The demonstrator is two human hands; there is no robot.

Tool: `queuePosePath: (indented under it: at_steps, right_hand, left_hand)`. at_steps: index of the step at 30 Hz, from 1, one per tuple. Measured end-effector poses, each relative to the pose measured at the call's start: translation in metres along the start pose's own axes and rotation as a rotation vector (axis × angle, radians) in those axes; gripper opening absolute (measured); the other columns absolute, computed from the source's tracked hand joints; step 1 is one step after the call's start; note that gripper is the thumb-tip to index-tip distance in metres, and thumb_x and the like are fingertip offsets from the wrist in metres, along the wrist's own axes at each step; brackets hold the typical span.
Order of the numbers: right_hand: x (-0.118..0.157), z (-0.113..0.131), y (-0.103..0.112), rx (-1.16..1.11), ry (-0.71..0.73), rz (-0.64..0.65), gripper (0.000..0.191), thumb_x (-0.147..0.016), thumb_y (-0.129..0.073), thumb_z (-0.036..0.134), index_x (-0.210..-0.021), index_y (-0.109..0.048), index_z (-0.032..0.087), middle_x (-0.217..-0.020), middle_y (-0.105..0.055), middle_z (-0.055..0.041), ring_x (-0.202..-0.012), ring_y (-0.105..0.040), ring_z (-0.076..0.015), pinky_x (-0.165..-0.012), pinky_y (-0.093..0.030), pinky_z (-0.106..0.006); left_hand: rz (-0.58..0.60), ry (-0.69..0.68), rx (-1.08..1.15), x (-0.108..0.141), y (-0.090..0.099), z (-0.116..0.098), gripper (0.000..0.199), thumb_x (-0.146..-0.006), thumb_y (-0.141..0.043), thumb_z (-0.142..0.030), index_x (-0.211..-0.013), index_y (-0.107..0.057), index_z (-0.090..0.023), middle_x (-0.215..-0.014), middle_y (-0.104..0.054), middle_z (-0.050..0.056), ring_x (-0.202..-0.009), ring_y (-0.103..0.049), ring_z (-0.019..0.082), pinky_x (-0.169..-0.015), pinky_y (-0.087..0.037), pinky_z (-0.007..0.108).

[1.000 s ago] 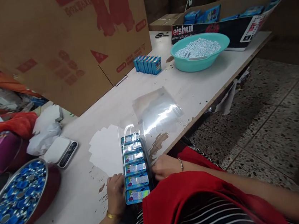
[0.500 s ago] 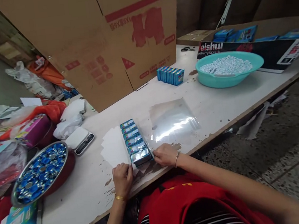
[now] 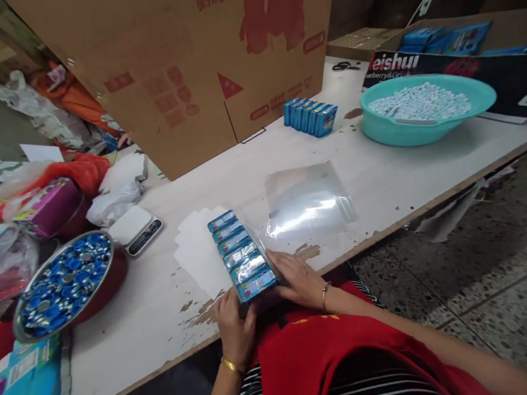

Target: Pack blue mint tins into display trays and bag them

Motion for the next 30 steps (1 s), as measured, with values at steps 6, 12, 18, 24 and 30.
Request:
queuePosePath:
  at_steps: [6, 12, 18, 24, 30]
  right_hand:
    - [-0.014, -0.006, -0.019, -0.081, 0.051, -0.118, 0.056, -0.088, -0.050, 0.026, -0.140, -0.034, 0.013, -0.124, -0.059, -0.0171, -0.112, -0.056, -0.0283, -0.095, -0.045, -0.049]
    - [-0.028, -0.011, -0.018, -0.081, 0.018, -0.198, 0.043, -0.086, -0.051, 0.025, -0.128, -0.050, 0.013, -0.109, -0.066, -0.0148, -0.099, -0.061, -0.0276, -0.086, -0.049, -0.045]
    - [-0.031, -0.028, -0.014, -0.136, 0.029, -0.186, 0.039, -0.086, -0.051, 0.027, -0.123, -0.055, 0.015, -0.109, -0.067, -0.0146, -0.099, -0.061, -0.0274, -0.087, -0.048, -0.046]
    - [-0.042, -0.098, 0.039, -0.384, -0.236, -0.068, 0.052, -0.077, -0.063, 0.042, -0.125, -0.055, 0.023, -0.115, -0.064, -0.0106, -0.106, -0.058, -0.0265, -0.090, -0.046, -0.044]
    - [-0.028, -0.123, 0.085, -0.560, -0.578, -0.411, 0.056, -0.074, -0.060, 0.060, -0.115, -0.058, 0.022, -0.112, -0.063, -0.0109, -0.106, -0.057, -0.0248, -0.086, -0.045, -0.040]
  left_hand:
    - [-0.056, 0.045, 0.043, -0.018, -0.005, -0.004, 0.016, -0.087, -0.052, -0.032, -0.092, -0.062, -0.020, -0.082, -0.068, 0.004, -0.081, -0.060, 0.021, -0.089, -0.037, 0.041]
    - [-0.133, 0.110, 0.063, -0.031, -0.007, -0.002, 0.016, -0.087, -0.052, -0.030, -0.078, -0.061, -0.020, -0.066, -0.062, -0.001, -0.069, -0.059, 0.017, -0.092, -0.036, 0.041]
    - [-0.159, 0.103, 0.065, -0.036, -0.011, -0.011, 0.013, -0.084, -0.057, -0.031, -0.081, -0.063, -0.020, -0.062, -0.061, 0.000, -0.066, -0.059, 0.017, -0.093, -0.038, 0.044]
    - [0.262, -0.163, 0.283, -0.055, -0.039, -0.060, 0.067, -0.072, -0.069, -0.050, -0.129, -0.050, -0.021, -0.124, -0.060, 0.015, -0.114, -0.055, 0.031, -0.102, -0.032, 0.056]
    - [-0.095, 0.004, 0.572, -0.133, 0.000, -0.019, 0.027, -0.083, -0.059, -0.035, -0.108, -0.062, -0.025, -0.109, -0.067, 0.009, -0.103, -0.060, 0.022, -0.092, -0.046, 0.041]
Point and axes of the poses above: each hand's wrist, its own x-axis away from the middle knuckle, its own y-axis out of the back of the hand, z = x × y, the point moved 4 cm from there along -x, towards the middle knuckle
